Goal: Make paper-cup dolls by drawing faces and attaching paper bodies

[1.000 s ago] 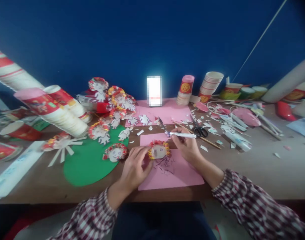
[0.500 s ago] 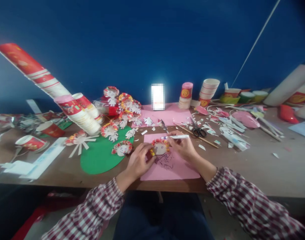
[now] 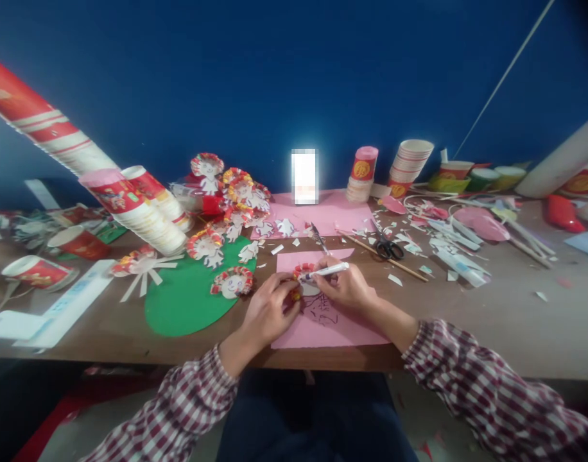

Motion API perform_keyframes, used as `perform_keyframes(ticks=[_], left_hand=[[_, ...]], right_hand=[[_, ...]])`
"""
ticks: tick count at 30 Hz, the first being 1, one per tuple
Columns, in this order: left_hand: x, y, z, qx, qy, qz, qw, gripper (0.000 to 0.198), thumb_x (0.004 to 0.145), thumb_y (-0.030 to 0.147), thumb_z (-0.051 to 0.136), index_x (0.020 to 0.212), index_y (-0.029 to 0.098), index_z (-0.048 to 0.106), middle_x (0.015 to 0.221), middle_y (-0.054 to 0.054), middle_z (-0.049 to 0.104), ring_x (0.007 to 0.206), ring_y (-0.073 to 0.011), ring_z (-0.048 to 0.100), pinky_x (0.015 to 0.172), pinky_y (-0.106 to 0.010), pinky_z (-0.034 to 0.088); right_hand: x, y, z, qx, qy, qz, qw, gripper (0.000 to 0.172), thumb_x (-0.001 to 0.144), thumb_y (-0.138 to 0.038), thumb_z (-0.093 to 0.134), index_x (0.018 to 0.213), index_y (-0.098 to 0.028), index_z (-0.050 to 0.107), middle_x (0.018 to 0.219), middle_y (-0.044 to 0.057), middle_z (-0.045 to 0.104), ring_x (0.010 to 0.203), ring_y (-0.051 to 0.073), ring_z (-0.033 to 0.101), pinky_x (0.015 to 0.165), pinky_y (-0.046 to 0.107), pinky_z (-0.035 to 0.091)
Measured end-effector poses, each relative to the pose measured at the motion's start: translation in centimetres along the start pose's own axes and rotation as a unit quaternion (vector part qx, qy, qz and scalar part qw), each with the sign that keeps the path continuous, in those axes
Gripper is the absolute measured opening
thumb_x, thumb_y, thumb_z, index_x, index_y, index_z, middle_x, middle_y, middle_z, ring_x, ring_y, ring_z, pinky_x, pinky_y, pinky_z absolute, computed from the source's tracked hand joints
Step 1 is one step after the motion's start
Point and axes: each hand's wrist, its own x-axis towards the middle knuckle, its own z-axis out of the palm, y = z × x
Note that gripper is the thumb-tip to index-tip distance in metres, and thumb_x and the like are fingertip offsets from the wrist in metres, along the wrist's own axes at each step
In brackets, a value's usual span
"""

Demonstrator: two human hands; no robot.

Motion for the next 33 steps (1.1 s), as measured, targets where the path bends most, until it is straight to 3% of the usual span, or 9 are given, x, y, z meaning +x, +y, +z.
perform_keyframes(ticks=[11,16,18,21,28,33], left_hand=[[-0.1,-0.1,0.1,-0.008,-0.003,-0.008,1.000,0.028,0.079,0.017,0.060,0.107,0.017,0.060,0.112,-0.010,0.059,0.106,-0.0229,0.057,0.094,-0.039,0.051],[0.0,0.0,0.0,-0.007,-0.003,-0.006,1.000,0.026,0.081,0.020,0.061,0.107,0.017,0.059,0.112,-0.010,0.059,0.105,-0.0232,0.058,0.092,-0.039,0.052],[0.0,0.0,-0.1,-0.003,-0.004,-0.008,1.000,0.030,0.082,0.023,0.061,0.111,0.017,0.057,0.113,-0.011,0.058,0.106,-0.0236,0.058,0.092,-0.040,0.052],[0.0,-0.1,0.0,0.004,-0.003,-0.007,1.000,0.036,0.083,0.027,0.060,0.117,0.017,0.054,0.116,-0.012,0.057,0.109,-0.0247,0.056,0.094,-0.041,0.051],[-0.2,-0.3,0.1,0.005,0.003,-0.004,1.000,0.037,0.084,0.024,0.058,0.120,0.017,0.052,0.117,-0.012,0.058,0.111,-0.0245,0.056,0.097,-0.042,0.050],[-0.3,-0.4,0.2,0.000,0.000,0.000,1.000,0.036,0.082,0.021,0.058,0.118,0.017,0.053,0.117,-0.012,0.057,0.111,-0.0241,0.056,0.097,-0.041,0.049]], right_hand=[[-0.2,-0.1,0.2,0.022,0.007,0.014,1.000,0.011,0.086,-0.030,0.055,0.083,-0.020,0.059,0.064,-0.001,0.060,0.055,0.012,0.053,0.053,0.022,0.039],[-0.1,0.6,0.1,0.064,0.066,0.021,0.996,0.013,0.089,-0.031,0.052,0.091,-0.020,0.058,0.066,-0.001,0.061,0.051,0.011,0.053,0.051,0.023,0.041],[0.2,1.2,-0.2,0.043,0.116,0.005,0.992,0.015,0.089,-0.030,0.051,0.097,-0.020,0.060,0.077,0.002,0.066,0.060,0.014,0.059,0.057,0.025,0.046],[0.6,2.2,-1.0,-0.022,0.165,-0.018,0.986,0.017,0.088,-0.025,0.051,0.100,-0.022,0.064,0.099,0.006,0.070,0.088,0.020,0.065,0.077,0.031,0.050],[1.3,4.0,-2.1,-0.154,0.104,0.008,0.983,0.046,0.079,-0.035,0.063,0.121,-0.017,0.057,0.119,0.014,0.063,0.109,0.030,0.059,0.092,0.044,0.047],[1.4,4.4,-2.3,-0.168,0.094,0.039,0.980,0.051,0.081,-0.033,0.059,0.128,-0.016,0.053,0.121,0.015,0.061,0.111,0.030,0.057,0.092,0.043,0.047]])
